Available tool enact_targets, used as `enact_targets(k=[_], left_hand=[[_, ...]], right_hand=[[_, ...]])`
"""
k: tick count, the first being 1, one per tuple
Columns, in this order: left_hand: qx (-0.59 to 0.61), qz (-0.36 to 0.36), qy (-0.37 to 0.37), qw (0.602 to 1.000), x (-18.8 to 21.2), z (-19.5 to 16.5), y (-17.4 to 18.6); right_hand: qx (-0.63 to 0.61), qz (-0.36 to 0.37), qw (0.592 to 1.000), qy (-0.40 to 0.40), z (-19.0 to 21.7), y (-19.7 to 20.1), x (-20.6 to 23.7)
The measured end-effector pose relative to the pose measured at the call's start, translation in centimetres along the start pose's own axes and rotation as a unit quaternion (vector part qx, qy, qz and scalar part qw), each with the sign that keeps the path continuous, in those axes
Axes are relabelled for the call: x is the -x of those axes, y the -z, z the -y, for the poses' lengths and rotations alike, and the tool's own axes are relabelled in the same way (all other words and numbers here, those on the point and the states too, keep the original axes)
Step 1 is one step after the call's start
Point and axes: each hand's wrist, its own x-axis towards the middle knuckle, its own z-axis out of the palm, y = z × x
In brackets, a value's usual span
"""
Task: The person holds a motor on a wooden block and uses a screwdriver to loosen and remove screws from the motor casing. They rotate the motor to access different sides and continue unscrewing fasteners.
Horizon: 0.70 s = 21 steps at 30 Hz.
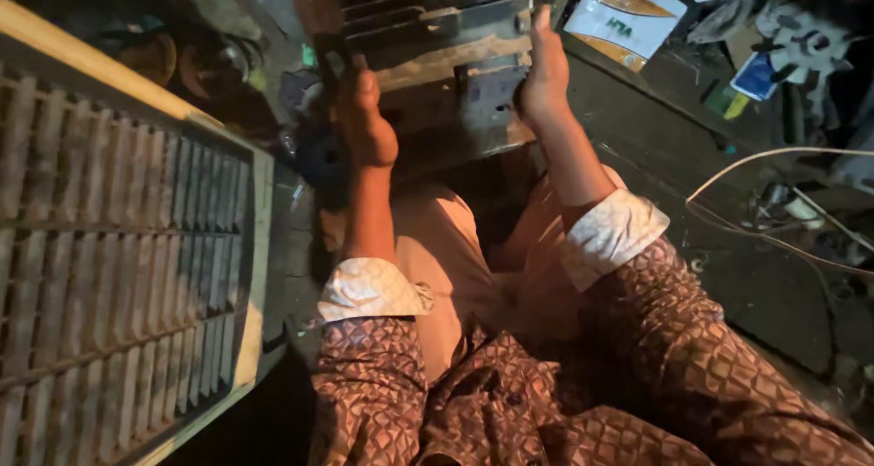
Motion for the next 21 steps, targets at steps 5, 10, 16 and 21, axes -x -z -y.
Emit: enact_targets(k=[5,10,16,21], left_hand=[[0.114,-0.010,0.101,0.988,-0.8,-0.8,-1.2],[0.075,-0.015,0.071,0.994,-1.4,-2.0,-1.6],[0.112,-0.029,0.095,0.989,-1.8,-1.9,-2.4],[0.056,-0.016,0.043,0.997,-2.5,-2.3,-2.3]], right_hand=[[0.072,-0.018,0.996,0.054,0.2,0.4,-0.7],[-0.012,0.033,0.999,-0.028,1.8,-0.8,0.3],[0.239,-0.076,0.963,0.101,1.1,-0.6,-0.7],[0.122,-0.074,0.989,0.040,1.3,-1.2,-1.1]])
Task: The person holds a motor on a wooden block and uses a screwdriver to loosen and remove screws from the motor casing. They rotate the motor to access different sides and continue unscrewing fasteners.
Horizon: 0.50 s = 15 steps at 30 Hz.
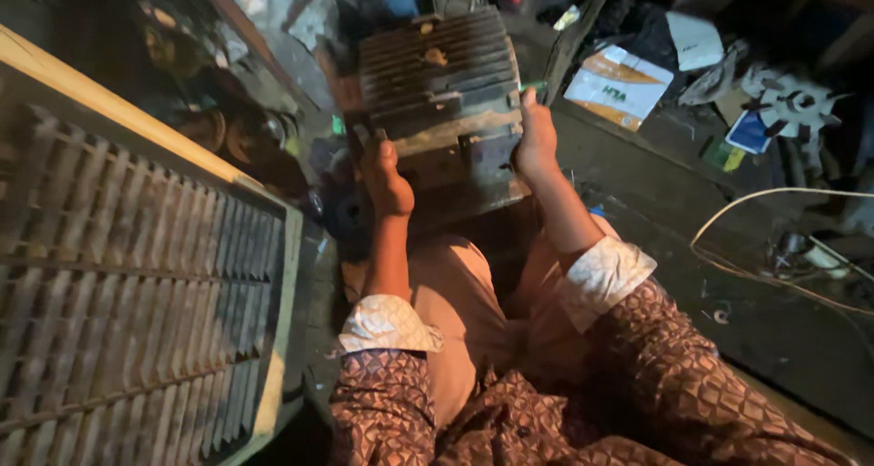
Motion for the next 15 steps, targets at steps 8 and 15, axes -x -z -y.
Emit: enact_targets(k=[8,15], left_hand=[[-0.020,0.004,0.010,1.000,-0.2,0.2,0.1],[-0.058,0.003,-0.001,0.998,-0.4,-2.1,-0.2]], right_hand=[[0.070,0.036,0.996,0.047,0.1,0.4,0.2],[0.123,-0.001,0.992,0.030,0.4,0.1,0.0]])
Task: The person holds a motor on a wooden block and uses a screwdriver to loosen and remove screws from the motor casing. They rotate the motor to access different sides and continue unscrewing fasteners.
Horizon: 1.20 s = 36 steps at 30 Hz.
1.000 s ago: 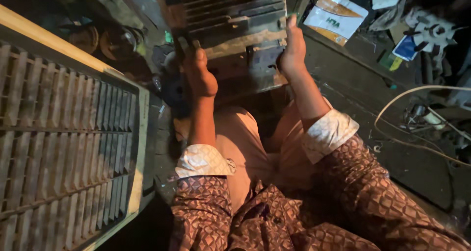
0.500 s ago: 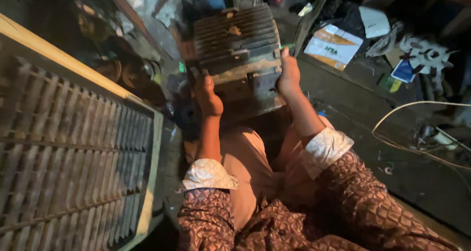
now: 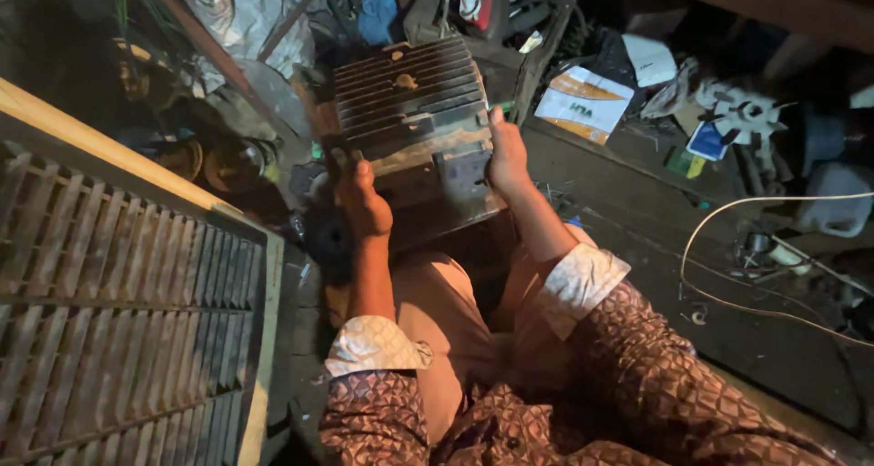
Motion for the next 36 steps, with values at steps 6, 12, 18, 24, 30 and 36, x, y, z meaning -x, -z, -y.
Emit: enact_targets(k=[6,12,18,24,30,36], left_hand=[[0.087,-0.018,0.038,0.995,0.1,1.1,-0.2],[0.052,0.003,0.022,0.998,0.8,2.7,-0.2],[0.068,0.005,0.021,0.997,0.9,2.0,-0.1],[0.062,-0.002,0.030,0.998,1.1,1.9,0.1],[0.021,0.023,-0.016,0.999,1.1,3.3,0.5],[0.007,-0.010,-0.008,1.000,1.1,2.6,0.4]], right_hand=[[-0.100,0.032,0.994,-0.007,-0.5,0.0,-0.1],[-0.221,0.069,0.972,-0.032,-0.8,0.2,-0.2],[-0.141,0.014,0.989,-0.033,-1.1,0.4,0.0],[-0.107,0.019,0.994,-0.011,-1.5,0.7,0.1],[-0.105,0.007,0.994,-0.017,-1.1,0.4,0.4],[-0.145,0.037,0.988,-0.027,-0.5,0.2,0.7]])
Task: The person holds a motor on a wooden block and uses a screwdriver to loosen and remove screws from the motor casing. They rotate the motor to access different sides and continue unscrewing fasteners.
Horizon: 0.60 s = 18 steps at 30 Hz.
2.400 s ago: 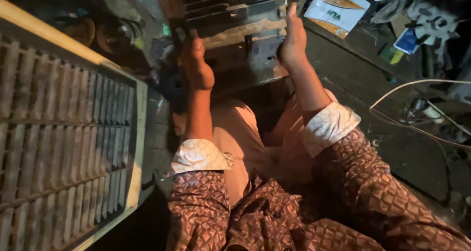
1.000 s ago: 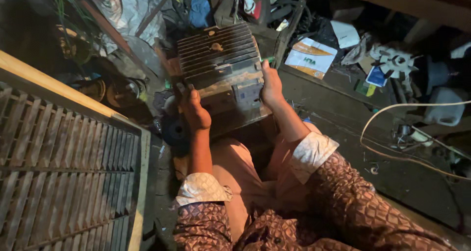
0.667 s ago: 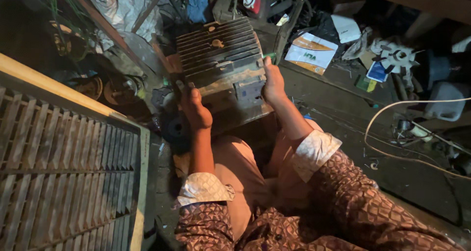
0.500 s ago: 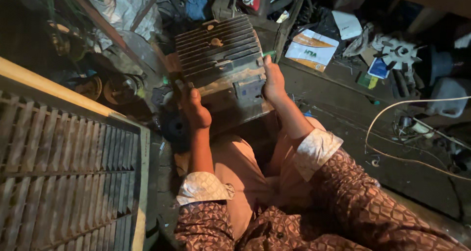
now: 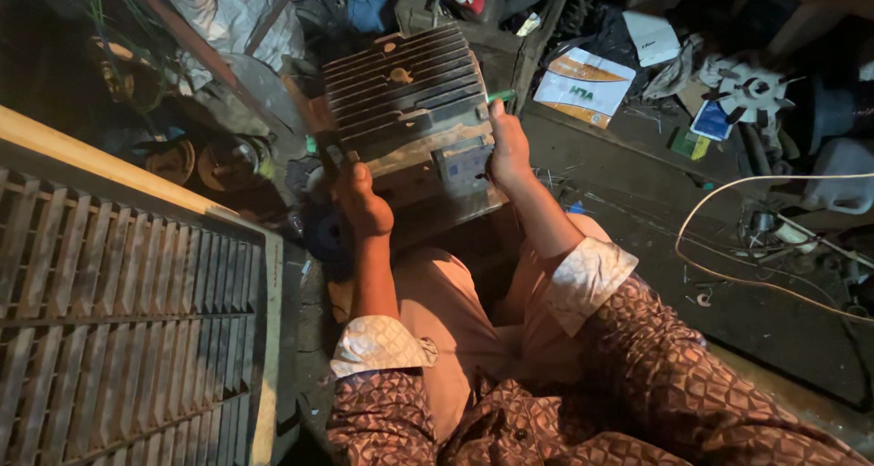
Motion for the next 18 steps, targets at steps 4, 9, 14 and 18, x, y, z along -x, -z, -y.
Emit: enact_targets(k=[4,9,14,18], left_hand=[[0.014,0.021,0.007,1.000,-0.2,-0.2,0.3],[0.071,0.032,0.033,0.996,-0.6,0.2,0.5],[0.134,-0.042,0.221,0.965,-3.6,-1.8,0.9],[0.215,0.062,0.226,0.948,-8.0,-5.1,0.2]], right_hand=[[-0.016,0.011,1.000,0.012,0.1,0.0,-0.1],[-0.062,0.134,0.987,-0.063,2.4,-0.6,-0.2],[-0.107,0.210,0.954,-0.185,7.0,-2.7,-1.2],[-0.008,0.233,0.955,-0.182,9.4,-4.5,-3.0]])
